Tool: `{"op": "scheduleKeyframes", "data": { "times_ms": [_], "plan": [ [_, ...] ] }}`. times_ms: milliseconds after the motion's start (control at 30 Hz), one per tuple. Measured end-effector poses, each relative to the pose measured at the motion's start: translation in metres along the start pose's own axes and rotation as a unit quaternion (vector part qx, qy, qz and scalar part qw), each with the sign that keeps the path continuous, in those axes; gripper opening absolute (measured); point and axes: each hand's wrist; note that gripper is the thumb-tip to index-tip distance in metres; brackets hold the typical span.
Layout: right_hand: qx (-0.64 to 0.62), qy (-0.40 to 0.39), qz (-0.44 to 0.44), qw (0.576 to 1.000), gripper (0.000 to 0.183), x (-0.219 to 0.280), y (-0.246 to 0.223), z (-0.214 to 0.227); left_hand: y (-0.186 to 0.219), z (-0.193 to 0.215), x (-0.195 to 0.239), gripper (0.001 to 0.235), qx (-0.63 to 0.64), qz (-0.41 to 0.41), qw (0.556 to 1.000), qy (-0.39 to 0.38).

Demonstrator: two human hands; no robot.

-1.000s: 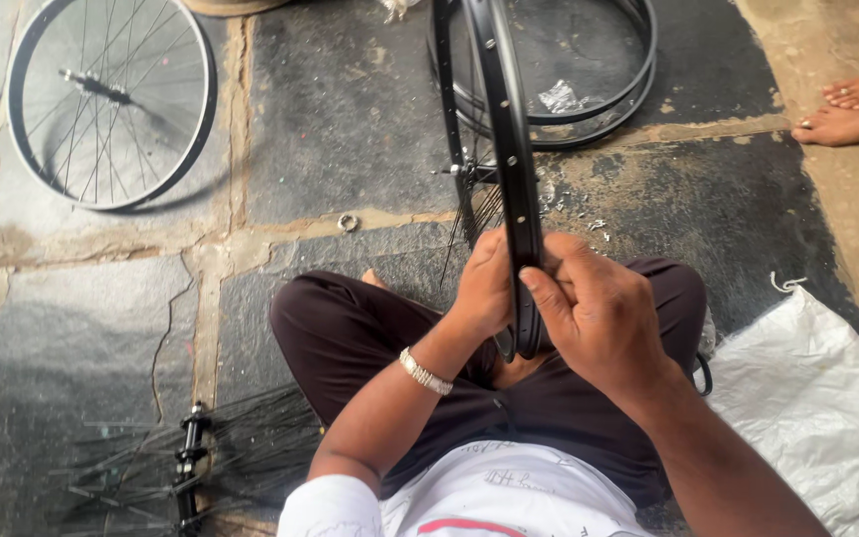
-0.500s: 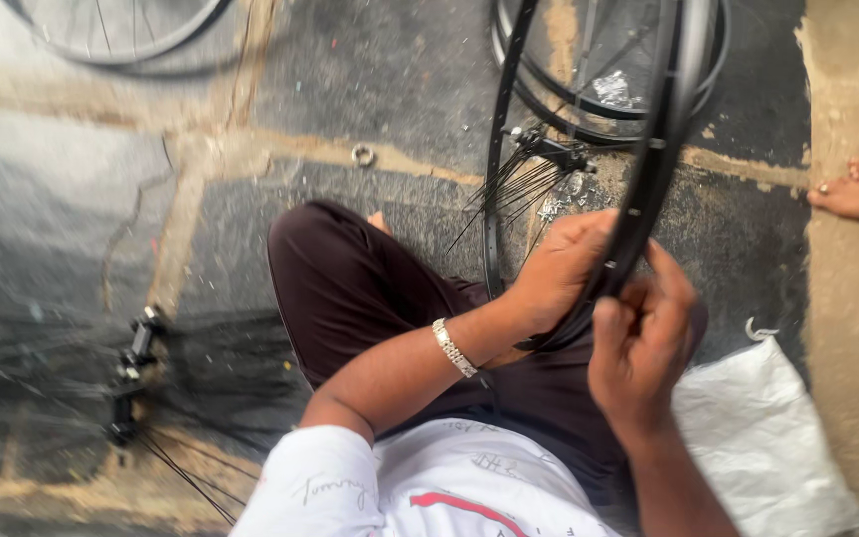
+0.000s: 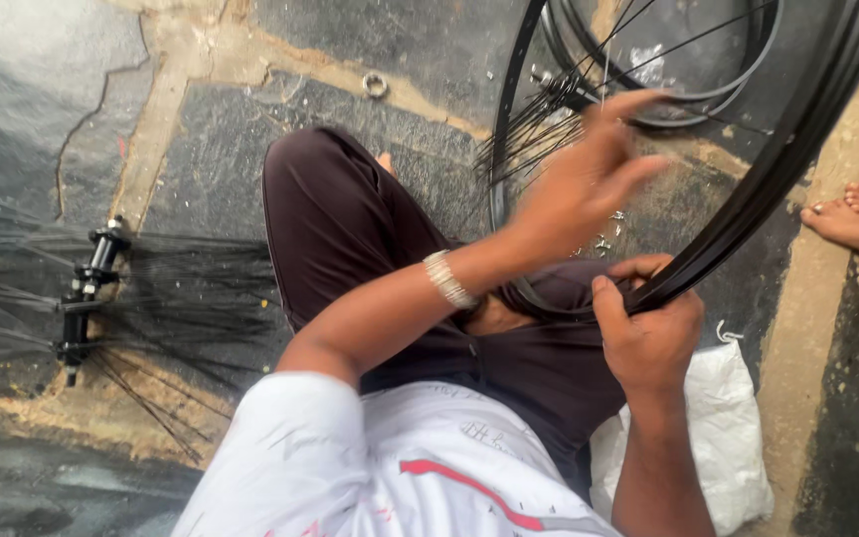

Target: The person sits on the ground and assembles a bicycle wheel by inserting spokes into the hub and attaching them to the rim. They use their hands to thread the spokes and secure them with nipples, occasionally rotating the wheel to access different sections.

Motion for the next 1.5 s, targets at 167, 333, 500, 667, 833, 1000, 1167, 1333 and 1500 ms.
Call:
{"op": "scheduleKeyframes", "data": {
  "times_ms": [167,333,500,667,833,1000,1167,1333,1500],
  "plan": [
    [-0.138,-0.091,0.002,0.986,0.031,-0.002,-0.012,0.001,-0.082,0.066,0.011,0.054,-0.441,-0.078,0.881,0.152],
    [-0.137,-0.169,-0.033,0.975,0.051,-0.008,-0.006,-0.002,-0.102,0.042,0.013,0.052,-0.076,0.126,0.979,-0.139],
    [-0.249,-0.092,-0.019,0.964,0.035,-0.002,0.012,-0.021,-0.079,-0.003,0.022,0.048,0.107,0.046,0.982,-0.148],
    [-0.234,-0.058,-0.018,0.97,0.015,-0.003,0.027,-0.017,-0.072,0.029,0.021,0.041,-0.108,-0.006,0.98,-0.168],
    [-0.234,-0.054,-0.029,0.97,0.009,0.0,0.027,-0.019,-0.09,0.065,-0.038,0.04,-0.653,-0.252,0.71,-0.082],
    [-0.243,-0.054,-0.039,0.968,0.01,0.003,0.018,-0.026,-0.101,0.065,-0.079,0.012,-0.704,-0.294,0.641,-0.08],
    [-0.246,-0.056,-0.047,0.966,0.009,0.004,0.019,-0.025,-0.111,0.067,-0.086,0.012,-0.718,-0.302,0.623,-0.07],
    [-0.233,-0.059,-0.029,0.97,0.011,-0.003,0.022,-0.022,-0.113,0.079,-0.086,0.012,-0.717,-0.344,0.601,-0.076],
    [-0.242,-0.05,-0.019,0.969,0.012,-0.008,0.018,-0.022,-0.085,0.074,-0.077,0.02,-0.599,-0.223,0.744,-0.192]
  ]
}}
Point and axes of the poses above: each hand's wrist, its own x-axis away from the middle knuckle, its own z-axis out of the back of the hand, y = z × x, and after that the axes turned 4 degrees about -y, right-handed
